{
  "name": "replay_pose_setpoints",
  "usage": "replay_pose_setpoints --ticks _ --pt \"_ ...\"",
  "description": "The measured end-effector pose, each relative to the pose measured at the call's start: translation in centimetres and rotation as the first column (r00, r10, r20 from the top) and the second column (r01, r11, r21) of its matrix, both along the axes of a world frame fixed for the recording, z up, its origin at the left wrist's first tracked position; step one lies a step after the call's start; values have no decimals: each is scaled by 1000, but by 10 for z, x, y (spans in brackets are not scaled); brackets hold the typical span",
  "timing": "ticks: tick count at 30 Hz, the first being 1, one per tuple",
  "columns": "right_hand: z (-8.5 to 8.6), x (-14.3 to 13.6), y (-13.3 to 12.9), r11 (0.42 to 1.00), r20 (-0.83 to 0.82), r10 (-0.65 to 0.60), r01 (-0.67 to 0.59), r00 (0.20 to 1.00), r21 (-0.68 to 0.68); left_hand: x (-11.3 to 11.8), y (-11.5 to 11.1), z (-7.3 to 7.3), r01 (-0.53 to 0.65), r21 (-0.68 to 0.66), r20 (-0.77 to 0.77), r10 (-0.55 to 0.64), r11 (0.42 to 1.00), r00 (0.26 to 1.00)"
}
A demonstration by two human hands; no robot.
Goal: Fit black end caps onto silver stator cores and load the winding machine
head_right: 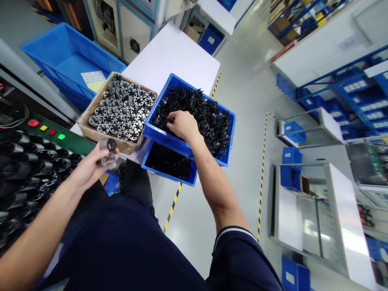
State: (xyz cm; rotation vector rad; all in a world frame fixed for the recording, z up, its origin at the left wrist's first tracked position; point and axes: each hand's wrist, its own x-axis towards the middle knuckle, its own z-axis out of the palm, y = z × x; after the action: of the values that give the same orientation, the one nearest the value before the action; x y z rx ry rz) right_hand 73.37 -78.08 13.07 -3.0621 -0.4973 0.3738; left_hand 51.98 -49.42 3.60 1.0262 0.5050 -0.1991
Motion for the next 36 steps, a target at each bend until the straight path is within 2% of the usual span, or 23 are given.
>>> replay_pose_setpoints --ticks 3,6,10,13,17,20,24,26,29,31,33,35,36 --pt "0 -2 -13 1000 -17 -1 2 1000 31 -68 -10 -8 -21 -19 -109 19 1000 994" --pt "-6 -4 -19 998 -33 41 -40 999 46 -115 -22 -26 33 27 -138 -29 999 990" --pt "-9 -1 -21 991 -11 124 -123 992 53 -156 -32 -42 175 40 -104 -170 984 980" --pt "-4 6 -20 975 28 199 -201 980 92 -172 -34 -40 163 73 -73 -158 984 985" --pt "-3 19 -14 922 -30 356 -345 934 176 -176 -29 -33 210 61 -28 -209 976 978" --pt "-7 31 -15 893 -62 402 -376 913 249 -174 -27 -32 217 5 6 -217 976 976" --pt "-11 41 -36 867 -15 340 -308 940 392 -173 -31 -32 91 -56 52 -88 994 995" --pt "-14 42 -53 844 27 270 -251 962 474 -172 -33 -29 -17 -87 71 23 996 997" --pt "-24 39 -78 788 86 141 -165 986 593 -167 -34 -25 -92 -166 87 108 982 990" --pt "-31 31 -89 747 115 55 -118 992 654 -162 -34 -20 -99 -213 106 124 972 987" --pt "-35 10 -88 687 155 -11 -106 988 719 -156 -36 -14 -93 -240 140 129 966 982" --pt "-36 -27 -74 576 202 -19 -154 979 803 -149 -40 -5 -86 -257 180 135 963 974" --pt "-35 -52 -62 493 223 0 -194 975 848 -145 -43 2 -88 -262 193 141 961 971"
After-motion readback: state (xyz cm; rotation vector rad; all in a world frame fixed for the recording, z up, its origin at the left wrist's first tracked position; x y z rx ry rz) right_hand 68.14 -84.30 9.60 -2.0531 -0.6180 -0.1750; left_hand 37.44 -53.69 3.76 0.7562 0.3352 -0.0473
